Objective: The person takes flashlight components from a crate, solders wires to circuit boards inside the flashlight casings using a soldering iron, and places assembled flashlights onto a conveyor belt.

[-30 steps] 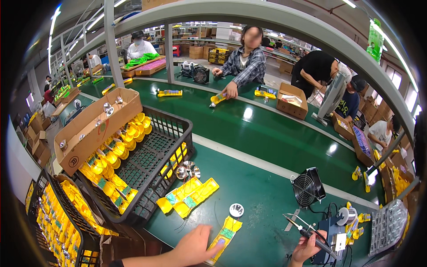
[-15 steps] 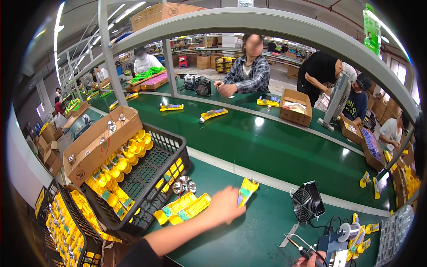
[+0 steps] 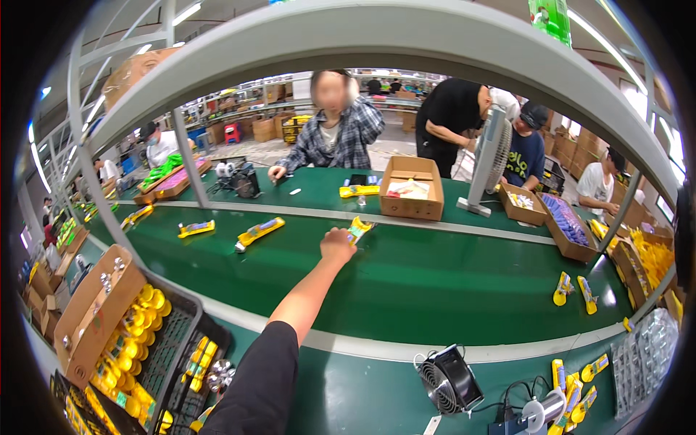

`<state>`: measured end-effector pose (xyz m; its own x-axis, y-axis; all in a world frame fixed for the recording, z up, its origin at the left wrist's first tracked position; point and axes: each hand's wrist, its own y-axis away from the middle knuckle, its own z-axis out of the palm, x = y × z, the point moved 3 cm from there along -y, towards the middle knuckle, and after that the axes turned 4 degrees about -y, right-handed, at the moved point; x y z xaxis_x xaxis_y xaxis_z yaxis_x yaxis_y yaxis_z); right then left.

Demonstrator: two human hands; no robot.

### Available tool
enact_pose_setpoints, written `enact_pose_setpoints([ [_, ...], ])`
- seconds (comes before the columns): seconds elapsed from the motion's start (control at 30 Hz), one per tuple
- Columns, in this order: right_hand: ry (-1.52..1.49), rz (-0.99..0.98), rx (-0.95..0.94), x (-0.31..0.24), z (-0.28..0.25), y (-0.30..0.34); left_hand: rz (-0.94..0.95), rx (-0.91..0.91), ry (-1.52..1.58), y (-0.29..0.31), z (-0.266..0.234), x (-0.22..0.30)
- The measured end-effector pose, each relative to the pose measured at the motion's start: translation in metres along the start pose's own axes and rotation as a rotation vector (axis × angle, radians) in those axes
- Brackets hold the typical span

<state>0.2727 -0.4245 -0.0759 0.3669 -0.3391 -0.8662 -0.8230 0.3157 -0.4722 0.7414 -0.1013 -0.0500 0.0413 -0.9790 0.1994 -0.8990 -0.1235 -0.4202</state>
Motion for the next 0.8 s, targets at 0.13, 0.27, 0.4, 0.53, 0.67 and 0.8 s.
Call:
enact_pose_setpoints([
  [0.13,-0.283,0.381,0.338,-0.019,0.012,0.003,-0.1,-0.119,-0.083,-0.02,0.01,0.017],
  [0.27,-0.227,0.447,0.324,-0.028,0.015,-0.001,-0.114,-0.279,-0.103,-0.019,0.019,0.021],
  [0.4,-0.246,0.425,0.202,-0.036,0.02,-0.008,-0.012,-0.181,-0.119,-0.009,0.016,0.014],
  [0.53,-0.51,0.387,0.205,-0.024,0.038,-0.002,0.005,0.033,-0.119,-0.001,-0.032,0.002],
  [0.67,-0.398,0.239,0.193,-0.013,0.032,0.001,0.25,0.147,0.03,0.023,-0.082,0.048],
  [0.8,-0.361,0.197,0.153,-0.018,0.031,-0.006,0.474,-0.11,0.349,0.049,-0.121,0.105],
])
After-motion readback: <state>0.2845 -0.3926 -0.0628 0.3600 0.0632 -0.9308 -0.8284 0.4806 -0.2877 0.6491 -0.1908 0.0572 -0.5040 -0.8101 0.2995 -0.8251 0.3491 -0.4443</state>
